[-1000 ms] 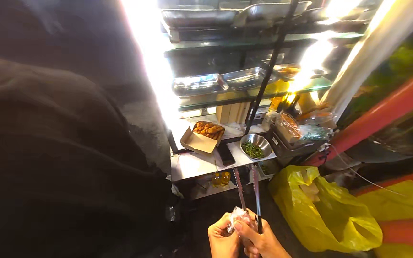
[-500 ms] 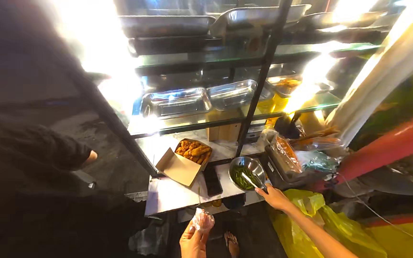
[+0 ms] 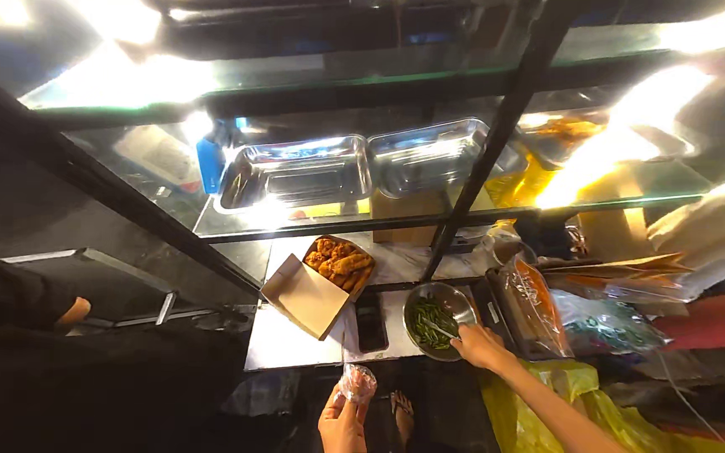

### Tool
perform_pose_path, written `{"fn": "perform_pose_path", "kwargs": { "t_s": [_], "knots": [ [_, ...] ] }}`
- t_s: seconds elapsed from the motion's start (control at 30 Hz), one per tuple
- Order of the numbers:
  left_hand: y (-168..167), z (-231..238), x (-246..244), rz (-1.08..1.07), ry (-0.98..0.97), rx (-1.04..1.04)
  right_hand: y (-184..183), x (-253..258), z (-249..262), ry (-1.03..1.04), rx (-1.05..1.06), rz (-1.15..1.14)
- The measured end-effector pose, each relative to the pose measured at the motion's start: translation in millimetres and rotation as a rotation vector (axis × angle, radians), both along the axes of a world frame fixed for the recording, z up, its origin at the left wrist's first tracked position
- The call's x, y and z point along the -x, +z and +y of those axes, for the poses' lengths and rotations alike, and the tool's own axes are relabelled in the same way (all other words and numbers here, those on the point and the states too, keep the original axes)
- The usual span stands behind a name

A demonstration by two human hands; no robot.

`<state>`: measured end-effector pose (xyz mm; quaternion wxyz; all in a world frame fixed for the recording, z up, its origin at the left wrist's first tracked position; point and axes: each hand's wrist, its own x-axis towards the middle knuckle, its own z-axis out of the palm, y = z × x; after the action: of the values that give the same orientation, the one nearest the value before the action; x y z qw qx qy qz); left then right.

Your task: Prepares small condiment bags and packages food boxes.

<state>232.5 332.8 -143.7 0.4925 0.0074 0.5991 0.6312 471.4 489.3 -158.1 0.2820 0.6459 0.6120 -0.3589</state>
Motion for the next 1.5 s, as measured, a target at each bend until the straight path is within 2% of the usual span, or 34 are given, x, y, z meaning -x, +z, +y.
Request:
{"fn": "perform_pose_path", "kwargs": {
  "t_s": [0.23, 0.4, 0.5, 0.67, 0.73, 0.8, 0.9, 0.97, 1.07, 1.2, 1.5],
  "knots": [
    [-0.1, 39.9, -25.3, 0.003, -0.058, -0.02, -28.4, -10.0, 10.9, -0.034, -0.034, 0.036],
    [-34.4, 71.9, -38.8, 0.001, -0.18, -0.061, -30.2, -43.8, -3.1, -0.189, -0.109, 0.201],
    [-58.1, 98.3, -55.1, -0.137, -0.275, -0.014, -30.8, -64.5, -15.5, -0.361, -0.14, 0.385],
    [-81.9, 125.0, -88.9, -0.43, -0.442, 0.018, -1.2, -67.6, -36.6, -0.584, -0.276, 0.72],
    [-83.2, 128.4, -102.2, -0.575, -0.431, 0.012, 4.3, -65.0, -43.7, -0.56, -0.345, 0.766],
    [-81.3, 130.5, -112.4, -0.681, -0.398, -0.01, 3.9, -67.0, -50.7, -0.452, -0.406, 0.728],
    [-76.2, 135.5, -113.3, -0.652, -0.418, -0.042, 2.2, -77.9, -58.9, -0.201, -0.492, 0.617],
    [-76.9, 136.6, -109.5, -0.623, -0.49, -0.082, 14.4, -84.5, -54.3, -0.047, -0.446, 0.508],
    [-83.4, 132.2, -107.3, -0.709, -0.521, -0.105, 45.7, -80.9, -38.8, 0.108, -0.364, 0.364],
    [-87.0, 129.8, -107.5, -0.831, -0.416, -0.129, 63.2, -78.5, -29.1, 0.065, -0.363, 0.474],
    [-99.6, 124.8, -98.9, -0.904, -0.376, -0.253, 49.9, -72.5, -34.5, -0.012, -0.434, 0.498]
  ]
}}
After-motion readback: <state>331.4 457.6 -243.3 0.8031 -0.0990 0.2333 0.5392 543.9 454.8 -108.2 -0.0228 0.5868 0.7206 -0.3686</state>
